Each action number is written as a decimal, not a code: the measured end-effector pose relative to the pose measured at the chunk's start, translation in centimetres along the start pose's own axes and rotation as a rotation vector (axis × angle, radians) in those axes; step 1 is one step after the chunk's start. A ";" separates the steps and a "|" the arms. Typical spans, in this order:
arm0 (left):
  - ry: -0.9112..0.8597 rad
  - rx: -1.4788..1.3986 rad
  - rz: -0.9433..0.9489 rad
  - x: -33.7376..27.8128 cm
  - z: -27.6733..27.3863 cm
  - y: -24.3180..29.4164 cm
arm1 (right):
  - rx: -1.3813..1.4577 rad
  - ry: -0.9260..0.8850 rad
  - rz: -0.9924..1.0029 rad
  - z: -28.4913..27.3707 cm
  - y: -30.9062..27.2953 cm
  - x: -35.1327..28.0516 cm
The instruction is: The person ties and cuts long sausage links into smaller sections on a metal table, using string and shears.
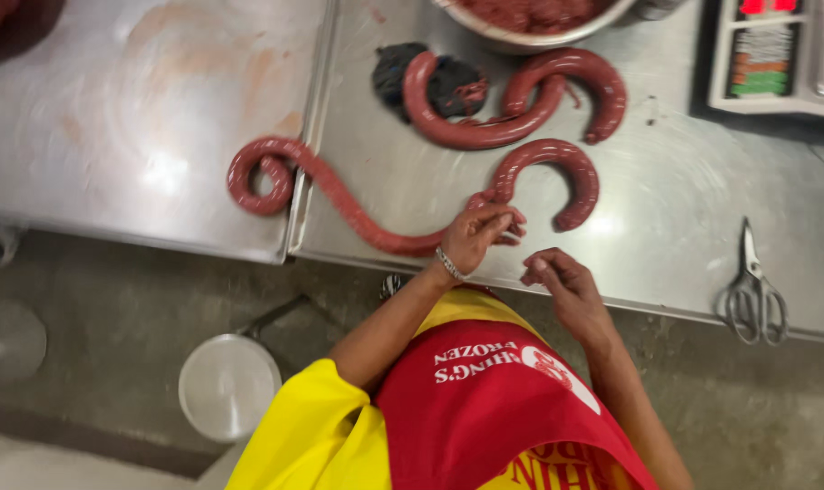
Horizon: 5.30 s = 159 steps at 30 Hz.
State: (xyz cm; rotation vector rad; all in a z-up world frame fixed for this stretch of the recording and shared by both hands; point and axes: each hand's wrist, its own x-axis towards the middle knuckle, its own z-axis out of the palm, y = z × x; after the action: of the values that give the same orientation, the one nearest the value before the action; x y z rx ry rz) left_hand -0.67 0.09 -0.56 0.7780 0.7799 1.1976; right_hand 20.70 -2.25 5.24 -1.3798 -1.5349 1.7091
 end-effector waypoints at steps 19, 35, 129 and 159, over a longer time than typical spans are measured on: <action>-0.222 0.226 0.509 -4.3 -2.8 3.3 | 0.296 -0.145 0.106 6.2 -4.2 3.6; -0.306 0.736 0.441 -3.6 -2.5 -1.3 | 0.591 0.312 -0.074 1.7 -3.0 4.1; -0.299 1.616 0.116 -1.2 -13.6 1.7 | -1.185 0.240 1.292 -23.4 10.9 8.2; 0.226 1.346 0.041 -1.0 -5.6 -0.7 | -1.379 0.410 0.692 -28.2 4.4 20.0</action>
State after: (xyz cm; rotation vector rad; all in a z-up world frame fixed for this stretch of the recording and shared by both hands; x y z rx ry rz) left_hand -5.24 -0.48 -3.92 1.7444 1.8004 0.6675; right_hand 38.86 26.45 -2.65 -2.9096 -2.1518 0.2514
